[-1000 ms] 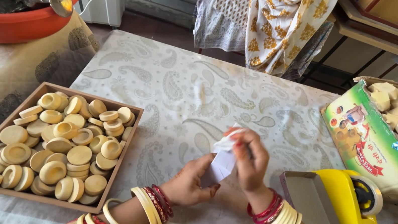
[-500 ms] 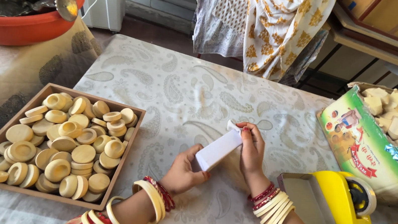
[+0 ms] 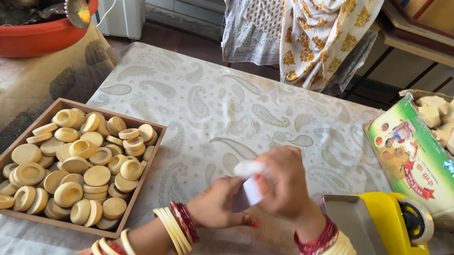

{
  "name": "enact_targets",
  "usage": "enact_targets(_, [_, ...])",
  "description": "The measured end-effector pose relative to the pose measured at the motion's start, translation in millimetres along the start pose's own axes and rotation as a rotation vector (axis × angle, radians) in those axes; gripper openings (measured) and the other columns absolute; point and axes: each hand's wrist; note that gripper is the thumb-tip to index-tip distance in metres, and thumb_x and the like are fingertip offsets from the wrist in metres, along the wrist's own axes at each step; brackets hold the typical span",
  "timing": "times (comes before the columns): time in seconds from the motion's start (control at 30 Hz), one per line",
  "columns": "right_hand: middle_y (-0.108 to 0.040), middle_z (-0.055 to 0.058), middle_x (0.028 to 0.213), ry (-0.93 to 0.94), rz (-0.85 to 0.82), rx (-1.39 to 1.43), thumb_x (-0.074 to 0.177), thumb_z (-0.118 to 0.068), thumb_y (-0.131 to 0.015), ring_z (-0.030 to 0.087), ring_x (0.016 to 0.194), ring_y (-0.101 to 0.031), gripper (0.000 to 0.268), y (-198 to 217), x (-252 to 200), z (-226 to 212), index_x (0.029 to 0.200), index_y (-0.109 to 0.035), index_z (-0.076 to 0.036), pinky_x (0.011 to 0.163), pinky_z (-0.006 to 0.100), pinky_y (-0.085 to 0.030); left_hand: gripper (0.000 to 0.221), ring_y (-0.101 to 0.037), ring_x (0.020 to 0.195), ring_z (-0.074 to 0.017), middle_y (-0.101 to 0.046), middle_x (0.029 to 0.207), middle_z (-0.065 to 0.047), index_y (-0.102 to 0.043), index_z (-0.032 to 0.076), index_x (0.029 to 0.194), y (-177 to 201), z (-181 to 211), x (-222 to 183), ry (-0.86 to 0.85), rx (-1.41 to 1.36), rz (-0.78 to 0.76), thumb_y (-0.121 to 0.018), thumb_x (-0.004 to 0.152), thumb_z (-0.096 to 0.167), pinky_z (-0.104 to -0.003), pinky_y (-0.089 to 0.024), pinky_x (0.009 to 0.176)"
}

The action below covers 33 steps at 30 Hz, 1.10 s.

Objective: Packaging small circular items into cardboard boxes and sealing them with tape.

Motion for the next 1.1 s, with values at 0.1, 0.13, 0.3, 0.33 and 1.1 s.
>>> enact_targets(0.1, [-0.064,0.007,0.087,0.350,-0.091,-0.480,0.091,-0.030,-0.058,0.026,0.086,-0.059,0.024,-10,9,-49,0.104,-0.066,-0.012,0.096,0.044,-0.040,0.037,-0.072,0.101,-0.0117,-0.075,0.109,-0.005,-0.066,0.005,0.120,-13,-18,-2,0.008,0.241,0.184,-0.077,0.086,0.011,-0.030,-0.060,0.085])
enact_targets(0.13, [-0.064,0.007,0.087,0.348,-0.119,-0.536,0.091,-0.030,-0.060,0.026,0.087,-0.061,0.024,-12,8,-46,0.104,-0.066,-0.010,0.098,0.048,-0.038,0.028,-0.072,0.097,-0.0112,-0.076,0.103,-0.006,-0.068,0.004,0.112,-14,-32,-6,0.019,0.250,0.241,-0.079,0.087,0.010,-0.030,-0.059,0.082])
enact_targets(0.3, [-0.067,0.006,0.088,0.285,-0.115,-0.607,0.090,-0.026,-0.061,0.026,0.094,-0.064,0.020,-9,17,-36,0.100,-0.066,-0.009,0.100,0.055,-0.036,0.029,-0.070,0.093,-0.0083,-0.075,0.097,-0.004,-0.068,0.003,0.109,-15,-27,0,0.063,0.171,0.321,-0.078,0.082,0.005,-0.028,-0.058,0.082])
enact_targets(0.33, [-0.067,0.007,0.089,0.238,-0.109,-0.589,0.090,-0.024,-0.061,0.027,0.096,-0.064,0.018,-5,18,-32,0.099,-0.066,-0.008,0.095,0.052,-0.040,0.029,-0.067,0.092,-0.0074,-0.074,0.097,-0.004,-0.067,0.003,0.111,-16,-25,1,0.070,0.131,0.322,-0.077,0.083,0.006,-0.028,-0.057,0.083])
enact_targets(1.1, [-0.072,0.015,0.082,-0.298,-0.071,-0.888,0.093,-0.028,-0.062,0.037,0.072,-0.071,0.025,79,-66,28,0.102,-0.066,-0.005,0.062,0.047,-0.056,0.039,-0.066,0.102,-0.0271,-0.066,0.123,-0.014,-0.055,0.009,0.125,24,3,5,-0.061,1.822,0.254,-0.062,0.087,0.014,-0.042,-0.049,0.082])
Point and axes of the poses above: each hand's wrist, its own x-axis towards the middle knuckle, its own y-axis out of the back of the hand, z = x × y
